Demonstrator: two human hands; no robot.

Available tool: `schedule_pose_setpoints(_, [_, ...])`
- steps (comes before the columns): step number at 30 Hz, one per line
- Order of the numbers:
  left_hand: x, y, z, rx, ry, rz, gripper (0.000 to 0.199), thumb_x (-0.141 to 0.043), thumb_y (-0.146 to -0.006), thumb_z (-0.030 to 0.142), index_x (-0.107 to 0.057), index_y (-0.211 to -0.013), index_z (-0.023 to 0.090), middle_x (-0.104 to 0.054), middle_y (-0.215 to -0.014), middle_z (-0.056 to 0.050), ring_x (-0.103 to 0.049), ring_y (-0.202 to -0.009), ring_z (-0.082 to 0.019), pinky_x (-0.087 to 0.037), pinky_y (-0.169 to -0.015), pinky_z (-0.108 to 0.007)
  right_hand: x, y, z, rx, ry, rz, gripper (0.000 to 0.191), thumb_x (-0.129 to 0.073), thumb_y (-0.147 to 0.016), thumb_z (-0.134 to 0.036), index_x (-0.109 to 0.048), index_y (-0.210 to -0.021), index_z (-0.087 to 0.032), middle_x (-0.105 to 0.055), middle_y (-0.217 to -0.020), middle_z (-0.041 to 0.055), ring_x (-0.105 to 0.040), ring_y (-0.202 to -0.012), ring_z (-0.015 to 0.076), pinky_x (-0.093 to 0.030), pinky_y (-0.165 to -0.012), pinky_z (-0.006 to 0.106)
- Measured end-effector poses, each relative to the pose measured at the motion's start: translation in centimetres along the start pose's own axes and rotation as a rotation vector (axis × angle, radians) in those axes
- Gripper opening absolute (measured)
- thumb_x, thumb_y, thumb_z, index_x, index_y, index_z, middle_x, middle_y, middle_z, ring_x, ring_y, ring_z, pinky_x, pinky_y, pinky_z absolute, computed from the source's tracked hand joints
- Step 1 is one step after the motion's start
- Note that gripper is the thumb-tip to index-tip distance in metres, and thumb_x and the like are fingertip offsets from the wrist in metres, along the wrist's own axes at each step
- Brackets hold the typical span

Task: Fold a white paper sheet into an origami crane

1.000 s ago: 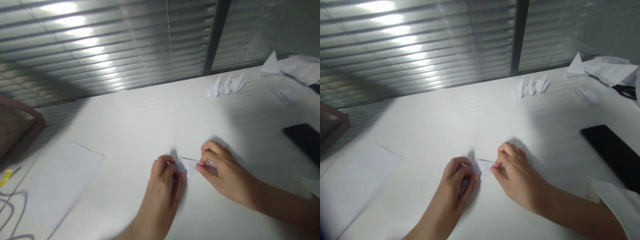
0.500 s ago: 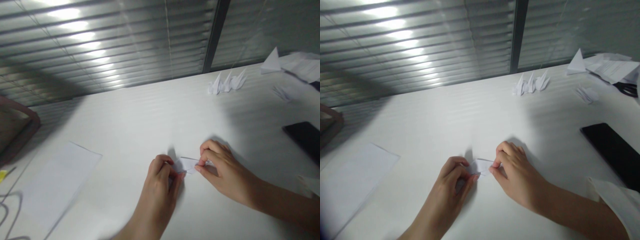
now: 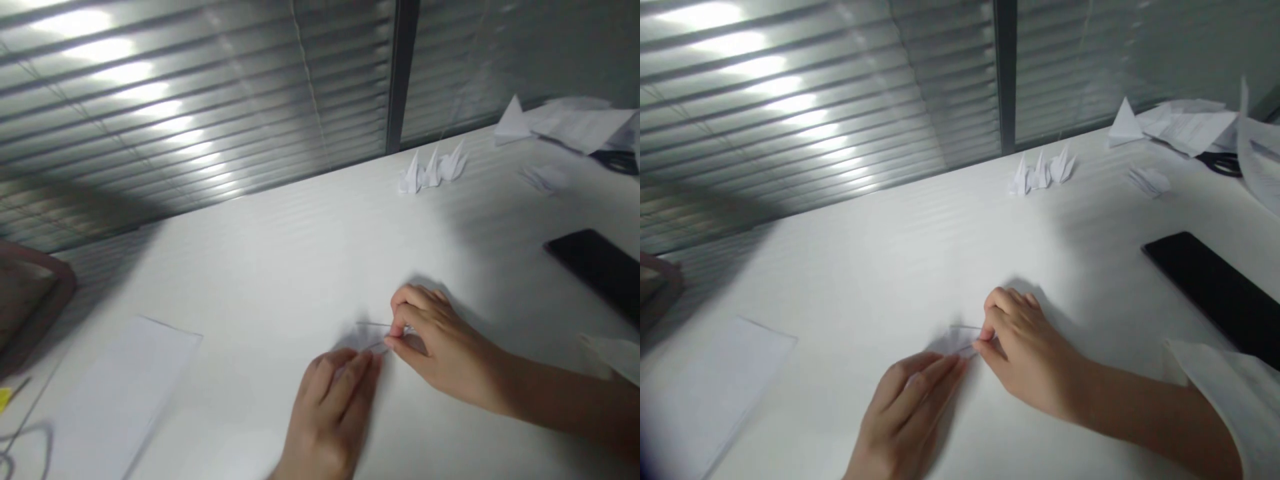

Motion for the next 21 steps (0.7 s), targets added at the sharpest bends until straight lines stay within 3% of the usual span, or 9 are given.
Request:
schedule_pose_setpoints(4, [-0.42,0.40,0.36,-0.121,-0.158,-0.136,0.039,-0.032,-0.095,0.007,-0.051,-0.128,0.003,-0.056,-0.132,-0.015,-0.046,-0.127,-0.029,-0.050,-0.096,-0.040,-0.06,-0.20,-0.04,-0.021,-0.035,-0.005,0.008,-0.055,-0.086,-0.013,-0.052,-0.082,-0.019,-0.055,-0.091,0.0035,-0.053,-0.090,0.0198,-0.039,-0.084,0.042])
schedule_pose_setpoints(7, [-0.61,0.27,0.47,-0.154,-0.208,-0.200,0.043,-0.030,-0.091,0.003,-0.048,-0.130,-0.001,-0.050,-0.137,-0.019,-0.040,-0.132,-0.030,-0.048,-0.099,-0.041,0.07,-0.20,0.12,-0.018,-0.099,0.006,0.007,-0.057,-0.086,-0.014,-0.054,-0.081,-0.019,-0.055,-0.094,0.0037,-0.053,-0.093,0.0190,-0.039,-0.087,0.040])
schedule_pose_setpoints(12, [-0.69,0.28,0.60,-0.136,-0.180,-0.199,0.048,-0.038,-0.084,0.004,-0.047,-0.131,0.000,-0.050,-0.136,-0.021,-0.039,-0.132,-0.030,-0.045,-0.103,-0.042,0.52,-0.04,0.79,-0.054,-0.180,0.032,0.007,-0.060,-0.085,-0.014,-0.057,-0.081,-0.019,-0.054,-0.094,0.0038,-0.052,-0.095,0.0176,-0.040,-0.087,0.036])
schedule_pose_setpoints(21, [-0.76,0.25,0.87,-0.112,-0.218,-0.200,0.048,-0.042,-0.081,0.009,-0.051,-0.127,-0.003,-0.050,-0.136,-0.021,-0.041,-0.131,-0.031,-0.046,-0.101,-0.042,0.76,0.00,0.85,-0.034,-0.096,0.026,0.009,-0.060,-0.085,-0.012,-0.056,-0.080,-0.018,-0.054,-0.095,0.0038,-0.053,-0.093,0.0181,-0.041,-0.085,0.037])
Point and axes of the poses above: each hand's wrist, its own y-axis away from the middle knuckle, its own x-axis out of the back of the hand, z = x × y, the point moved 5 cm from there along -y, towards the middle knuckle
